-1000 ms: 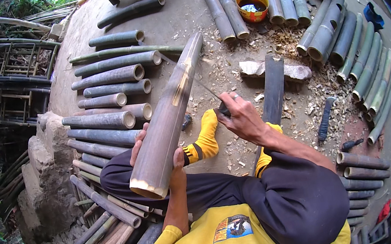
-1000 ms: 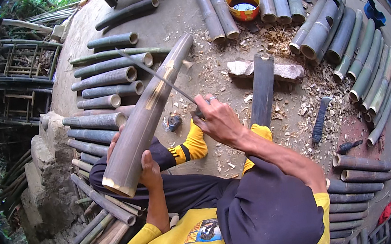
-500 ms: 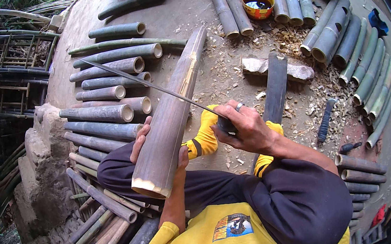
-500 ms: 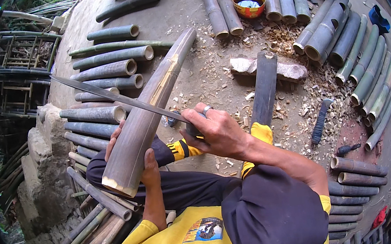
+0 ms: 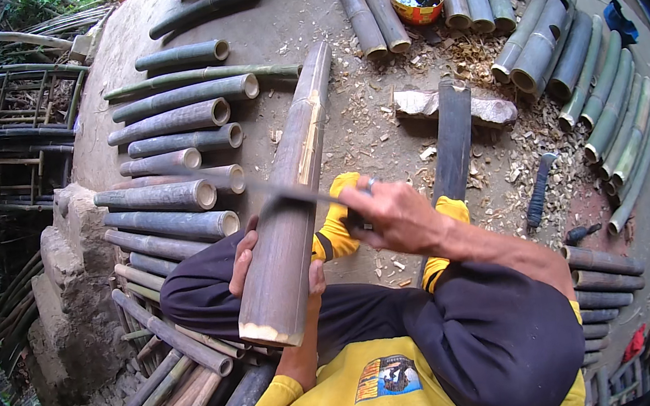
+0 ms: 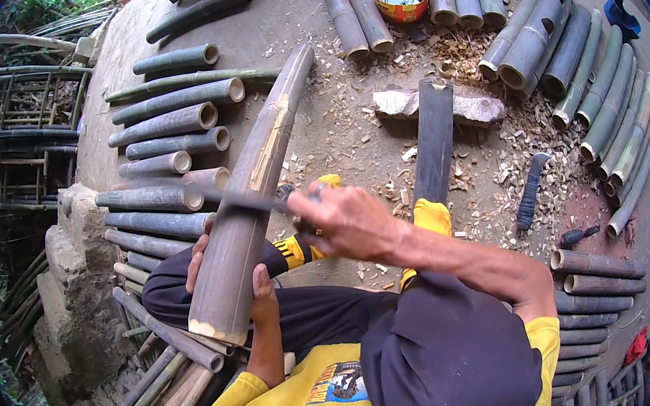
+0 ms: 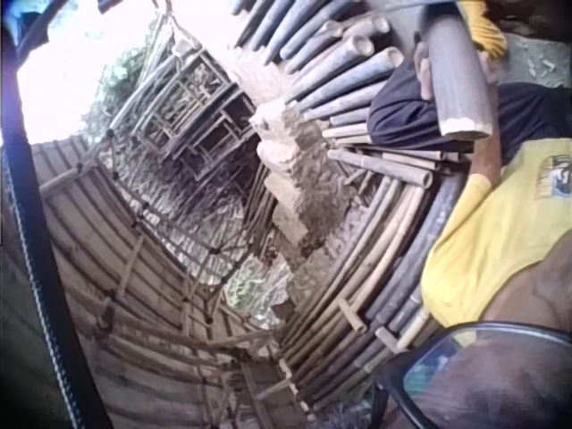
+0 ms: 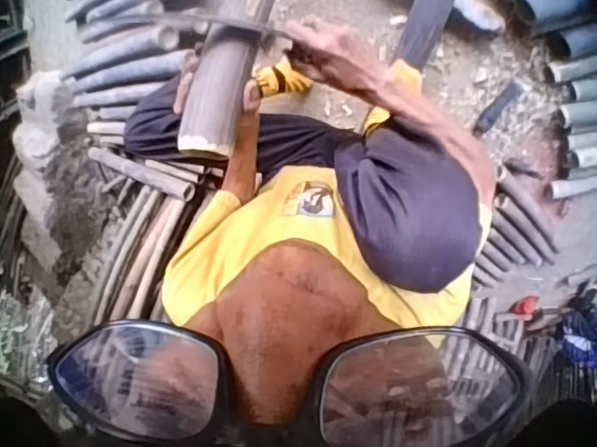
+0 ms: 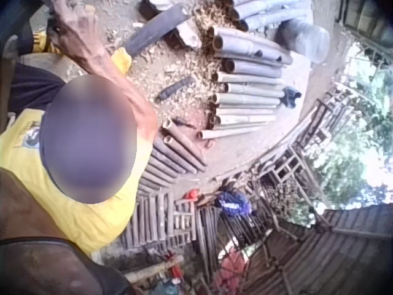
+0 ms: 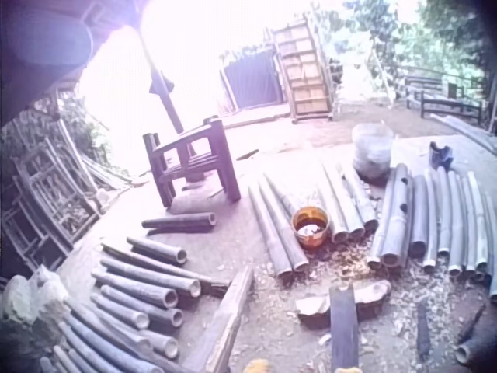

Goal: The person carves out sections and drills holes into bamboo poles using a variety of hand tools including a mallet, a chisel, and a machete.

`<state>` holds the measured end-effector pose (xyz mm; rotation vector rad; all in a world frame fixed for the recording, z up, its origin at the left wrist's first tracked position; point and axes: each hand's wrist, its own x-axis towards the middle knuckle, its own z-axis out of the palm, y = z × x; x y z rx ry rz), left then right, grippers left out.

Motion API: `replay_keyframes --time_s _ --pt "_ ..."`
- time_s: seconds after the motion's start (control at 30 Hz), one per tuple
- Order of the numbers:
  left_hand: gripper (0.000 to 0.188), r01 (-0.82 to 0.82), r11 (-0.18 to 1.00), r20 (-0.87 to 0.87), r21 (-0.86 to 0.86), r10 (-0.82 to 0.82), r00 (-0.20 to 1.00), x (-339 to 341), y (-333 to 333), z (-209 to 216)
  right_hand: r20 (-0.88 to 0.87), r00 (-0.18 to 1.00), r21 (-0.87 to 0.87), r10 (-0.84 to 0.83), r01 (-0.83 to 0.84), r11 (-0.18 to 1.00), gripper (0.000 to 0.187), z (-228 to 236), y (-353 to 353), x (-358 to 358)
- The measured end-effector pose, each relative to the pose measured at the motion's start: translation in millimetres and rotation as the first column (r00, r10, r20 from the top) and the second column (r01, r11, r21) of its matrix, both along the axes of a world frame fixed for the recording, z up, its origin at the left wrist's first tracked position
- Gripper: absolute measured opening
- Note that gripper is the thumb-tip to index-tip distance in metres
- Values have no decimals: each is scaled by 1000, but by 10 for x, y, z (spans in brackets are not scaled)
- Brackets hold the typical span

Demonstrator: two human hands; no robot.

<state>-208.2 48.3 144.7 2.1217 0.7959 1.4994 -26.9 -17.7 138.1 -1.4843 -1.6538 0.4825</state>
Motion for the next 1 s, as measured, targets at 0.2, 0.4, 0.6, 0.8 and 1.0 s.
replay_keyframes --time_s 0.2,0.4,0.6,0.8,1.0 --pt "77 63 996 61 -63 -59 996 -46 0 -35 0 1000 -129 -28 28 991 30 -154 106 35" --pt "77 -56 978 -75 -202 41 996 -57 5 30 -24 999 -115 -45 42 992 31 -195 272 -18" --pt "76 91 992 -53 -83 -96 994 -89 -38 -26 64 991 -52 -118 121 991 24 -391 240 71" --pt "74 73 992 1 -102 -73 997 -131 -96 -50 -22 999 14 -37 37 999 27 -233 122 26" --pt "74 35 984 67 -174 -23 997 -155 -126 -55 3 999 -144 -42 42 989 27 -374 265 124"
